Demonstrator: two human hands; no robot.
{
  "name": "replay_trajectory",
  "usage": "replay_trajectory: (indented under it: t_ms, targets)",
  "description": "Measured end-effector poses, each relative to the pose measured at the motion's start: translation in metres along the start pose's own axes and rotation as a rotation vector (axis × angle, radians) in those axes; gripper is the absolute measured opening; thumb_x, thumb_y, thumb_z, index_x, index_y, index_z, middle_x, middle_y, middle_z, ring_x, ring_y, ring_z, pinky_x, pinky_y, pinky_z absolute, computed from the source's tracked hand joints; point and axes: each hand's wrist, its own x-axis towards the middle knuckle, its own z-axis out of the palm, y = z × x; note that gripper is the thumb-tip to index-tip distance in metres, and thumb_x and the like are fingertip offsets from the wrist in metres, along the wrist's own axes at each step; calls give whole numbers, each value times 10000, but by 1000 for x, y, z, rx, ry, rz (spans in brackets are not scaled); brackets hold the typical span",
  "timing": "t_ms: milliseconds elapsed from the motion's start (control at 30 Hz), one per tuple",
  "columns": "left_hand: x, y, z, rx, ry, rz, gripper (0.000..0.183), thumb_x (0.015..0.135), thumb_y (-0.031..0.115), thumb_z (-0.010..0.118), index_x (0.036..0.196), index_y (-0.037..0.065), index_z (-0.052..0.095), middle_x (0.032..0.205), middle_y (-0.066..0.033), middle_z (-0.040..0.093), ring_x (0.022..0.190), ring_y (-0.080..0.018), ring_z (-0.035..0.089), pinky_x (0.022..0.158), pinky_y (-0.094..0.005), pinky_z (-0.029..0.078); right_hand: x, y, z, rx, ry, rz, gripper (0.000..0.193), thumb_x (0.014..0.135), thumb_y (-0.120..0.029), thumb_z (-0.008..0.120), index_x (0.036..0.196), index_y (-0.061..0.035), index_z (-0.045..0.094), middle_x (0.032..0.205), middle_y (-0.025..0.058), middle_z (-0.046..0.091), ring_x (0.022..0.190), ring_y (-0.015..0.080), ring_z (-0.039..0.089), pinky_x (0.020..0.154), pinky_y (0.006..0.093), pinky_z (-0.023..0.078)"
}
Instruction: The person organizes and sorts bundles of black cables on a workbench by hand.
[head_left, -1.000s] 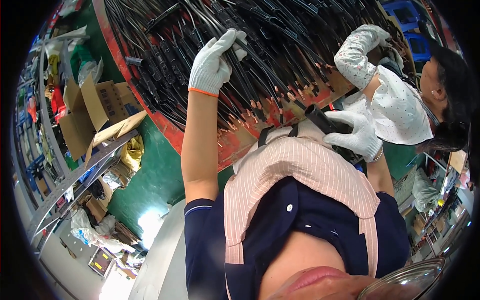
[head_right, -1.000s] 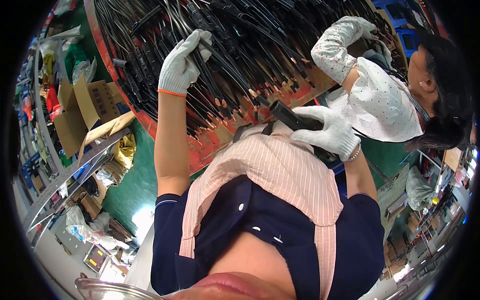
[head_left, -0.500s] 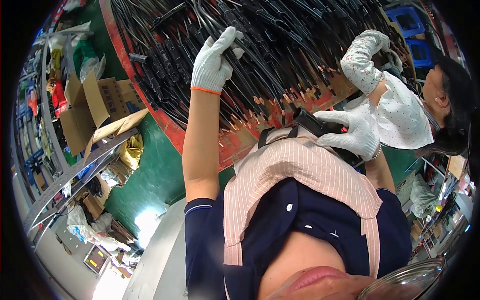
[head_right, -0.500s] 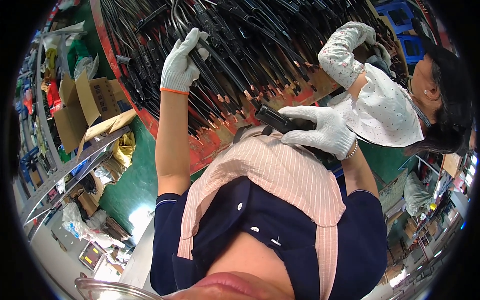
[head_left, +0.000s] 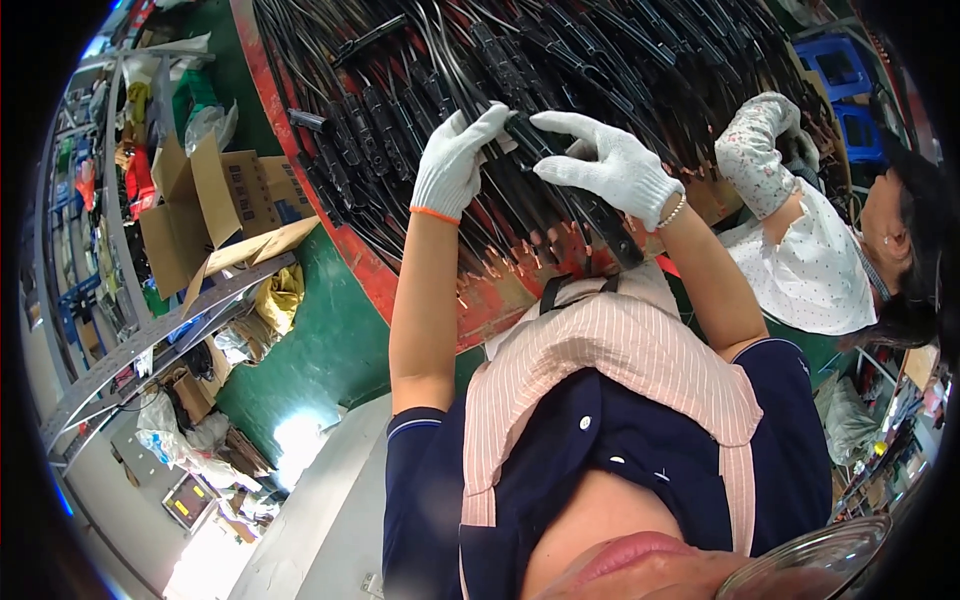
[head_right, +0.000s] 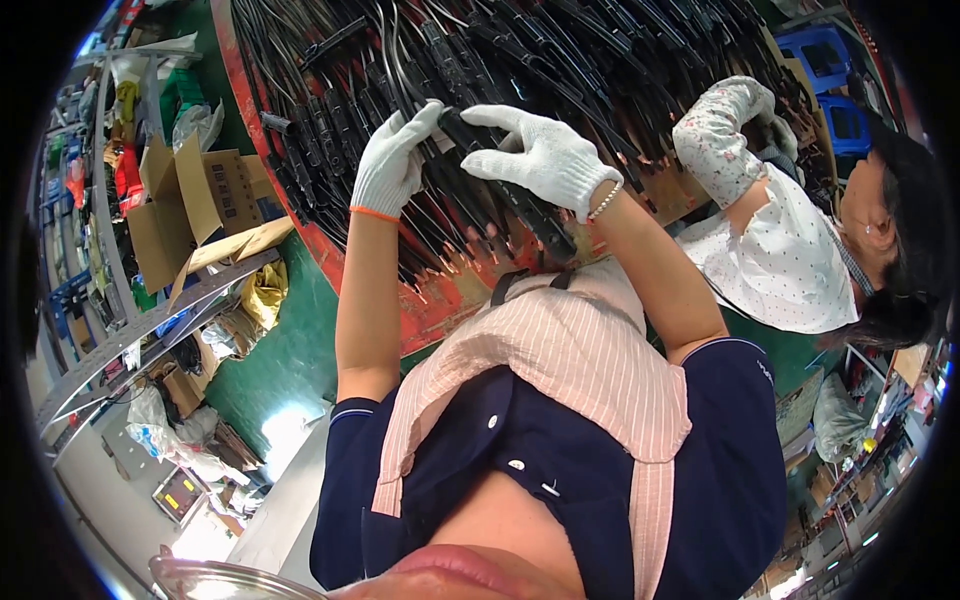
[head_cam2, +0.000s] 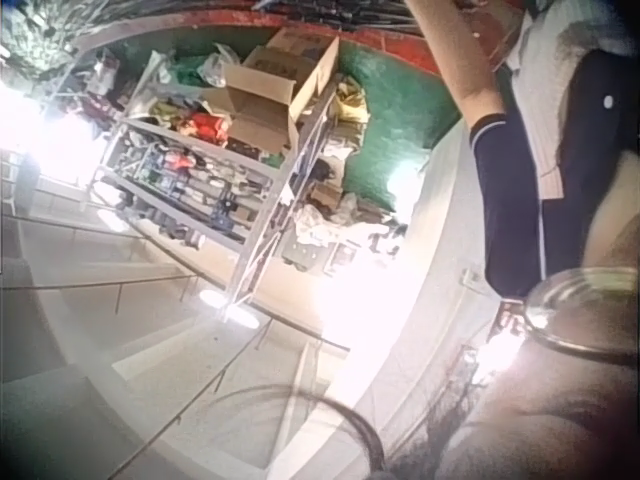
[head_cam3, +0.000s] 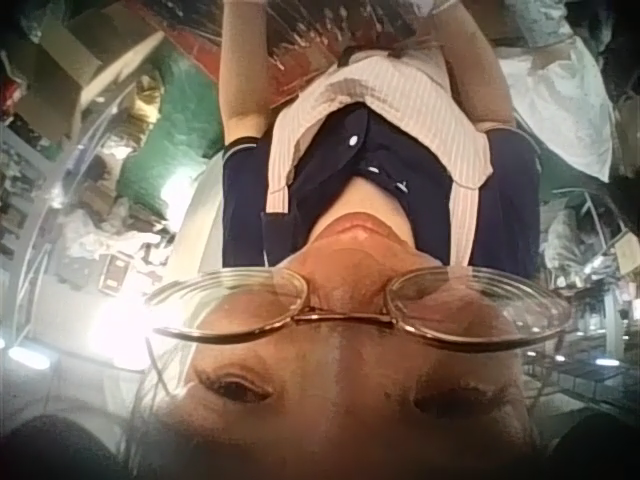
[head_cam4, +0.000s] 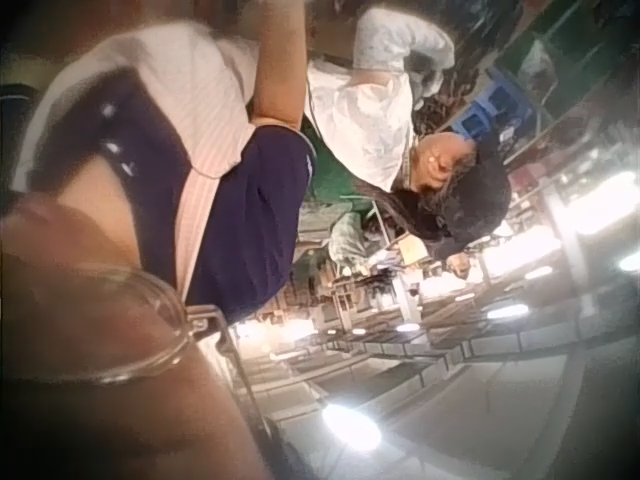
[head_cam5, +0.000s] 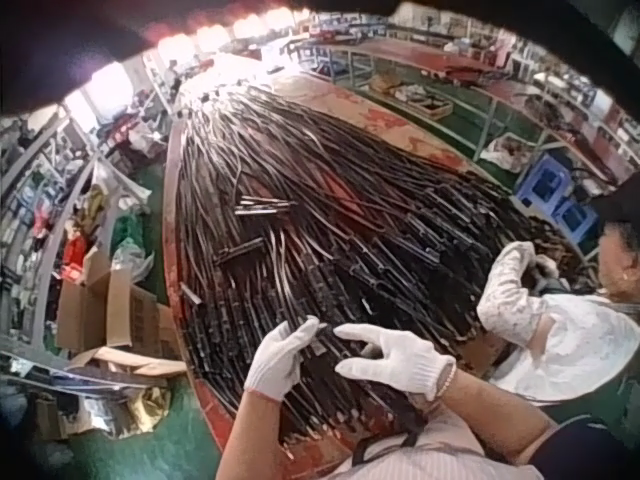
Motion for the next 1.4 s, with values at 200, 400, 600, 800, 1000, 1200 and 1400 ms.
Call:
replay_trajectory:
  t_ms: [200, 400, 600, 800, 1000, 1200, 1400]
  targets:
    - [-11, 6, -6, -5, 42, -9, 357, 986, 292, 564, 1188, 0, 596, 1069, -129, 680, 918, -195, 673, 775, -319, 575, 27, -1, 12, 676, -64, 95, 592, 896, -302, 686, 1393, -69, 467, 970, 84, 668, 823, 163, 652, 761, 288, 528]
    - [-13, 15, -8, 107, 94, 24, 380, 987, 312, 567, 1201, -1, 592, 988, -93, 679, 833, -150, 648, 743, -305, 562, 102, -20, 14, -573, 71, -92, 587, 874, -462, 609, 1384, -206, 474, 1048, 223, 664, 988, 377, 643, 837, 446, 521]
    - [-19, 6, -17, 104, 105, -29, 532, 990, 415, 526, 1275, -35, 520, 936, -130, 692, 795, -170, 640, 732, -330, 544, 173, -51, 12, -1027, -21, -112, 430, 858, -439, 629, 1196, -174, 610, 1158, 179, 608, 1062, 368, 615, 873, 479, 514]
    - [-34, -19, -17, 144, 115, -69, 389, 1007, 341, 504, 1162, -12, 556, 945, -137, 700, 811, -179, 660, 743, -314, 539, 290, -43, -24, -983, 173, -384, 557, 866, -462, 592, 1336, -174, 514, 1268, 186, 567, 1116, 355, 594, 935, 457, 495]
    - [-38, -14, -9, 29, 114, -223, 355, 1012, 271, 519, 1219, -16, 537, 993, -127, 694, 889, -174, 659, 793, -308, 525, 456, -29, -18, -1012, 279, -327, 618, 865, -472, 616, 1334, -95, 476, 1299, 176, 568, 1153, 371, 580, 998, 472, 454]
    - [-45, -8, -13, -19, 57, -249, 440, 1034, 294, 463, 1344, -18, 455, 1072, -128, 681, 953, -175, 647, 842, -310, 515, 476, -47, 22, -1031, 157, -104, 710, 755, -465, 738, 1281, -62, 484, 1249, 233, 571, 1120, 389, 598, 939, 453, 492]
    - [-50, 0, -11, 45, 135, -225, 491, 1042, 338, 416, 1383, -15, 428, 984, -139, 701, 876, -186, 667, 792, -306, 533, 384, -72, -25, -565, 14, -408, 580, 795, -187, 587, 1346, -52, 466, 1126, 236, 645, 1054, 379, 621, 905, 419, 486]
